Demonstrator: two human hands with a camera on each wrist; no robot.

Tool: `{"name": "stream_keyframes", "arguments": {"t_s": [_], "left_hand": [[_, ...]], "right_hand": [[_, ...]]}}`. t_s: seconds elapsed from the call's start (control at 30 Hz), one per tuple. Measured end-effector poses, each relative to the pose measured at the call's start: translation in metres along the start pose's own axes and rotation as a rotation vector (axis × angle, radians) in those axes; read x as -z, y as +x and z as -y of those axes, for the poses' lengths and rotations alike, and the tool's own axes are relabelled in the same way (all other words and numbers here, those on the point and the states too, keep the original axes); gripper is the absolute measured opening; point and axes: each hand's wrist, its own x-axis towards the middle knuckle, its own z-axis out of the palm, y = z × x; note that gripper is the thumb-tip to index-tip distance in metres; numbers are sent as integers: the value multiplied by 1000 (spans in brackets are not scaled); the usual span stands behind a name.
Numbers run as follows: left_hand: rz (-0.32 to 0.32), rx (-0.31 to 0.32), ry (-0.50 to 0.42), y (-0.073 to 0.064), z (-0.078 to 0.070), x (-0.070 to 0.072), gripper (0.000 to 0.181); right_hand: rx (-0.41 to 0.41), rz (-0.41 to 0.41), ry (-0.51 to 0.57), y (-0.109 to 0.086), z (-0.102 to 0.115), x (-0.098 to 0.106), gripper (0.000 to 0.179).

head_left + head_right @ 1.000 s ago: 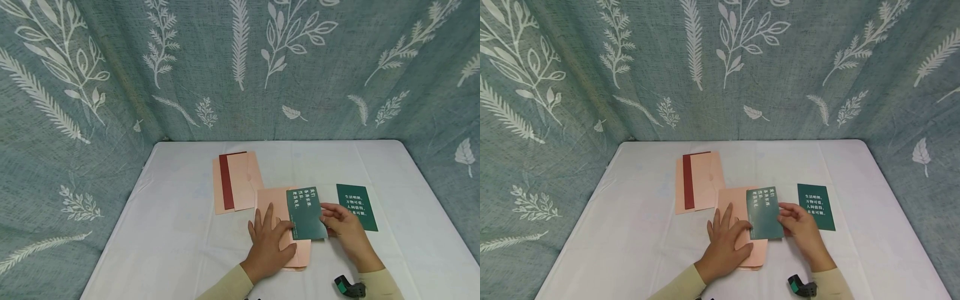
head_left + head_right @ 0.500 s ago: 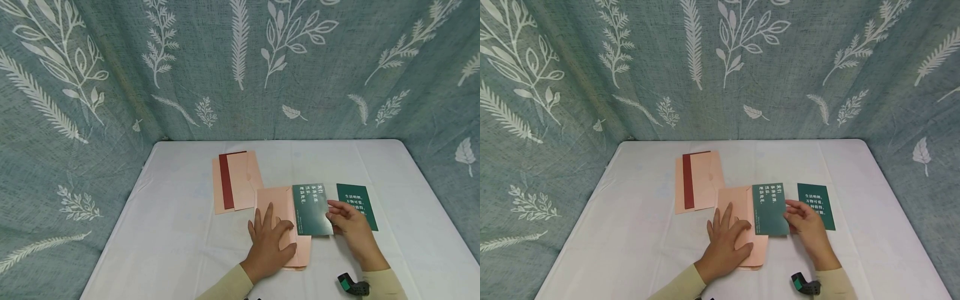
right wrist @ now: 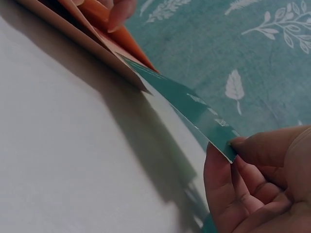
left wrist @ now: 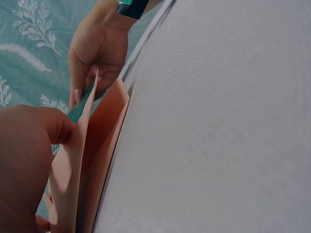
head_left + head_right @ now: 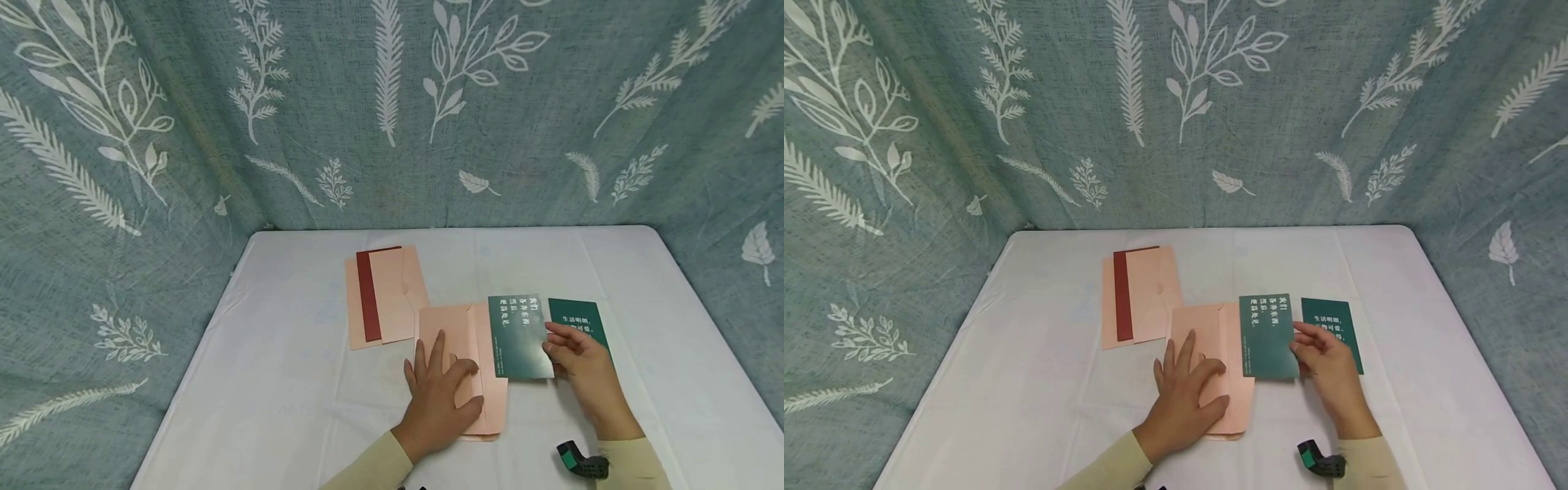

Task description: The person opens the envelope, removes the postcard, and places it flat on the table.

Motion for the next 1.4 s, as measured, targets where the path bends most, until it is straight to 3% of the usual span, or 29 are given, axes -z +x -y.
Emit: {"name": "stream_keyframes", "arguments": {"t_s": [0.37, 0.5, 0.97, 1.4], "left_hand": [[-11, -10, -3, -1, 1, -2, 31], [-9, -5, -6, -1, 2, -2, 33], [-15, -17, -3, -1, 3, -2, 35], [-18, -14, -5, -1, 1, -2, 35]], "right_hand": [[29, -92, 26, 2, -2, 21, 47], [7, -138, 32, 3, -2, 25, 48], [-90, -273, -95, 4, -2, 38, 45], [-136, -313, -85, 6, -5, 51, 46]]}}
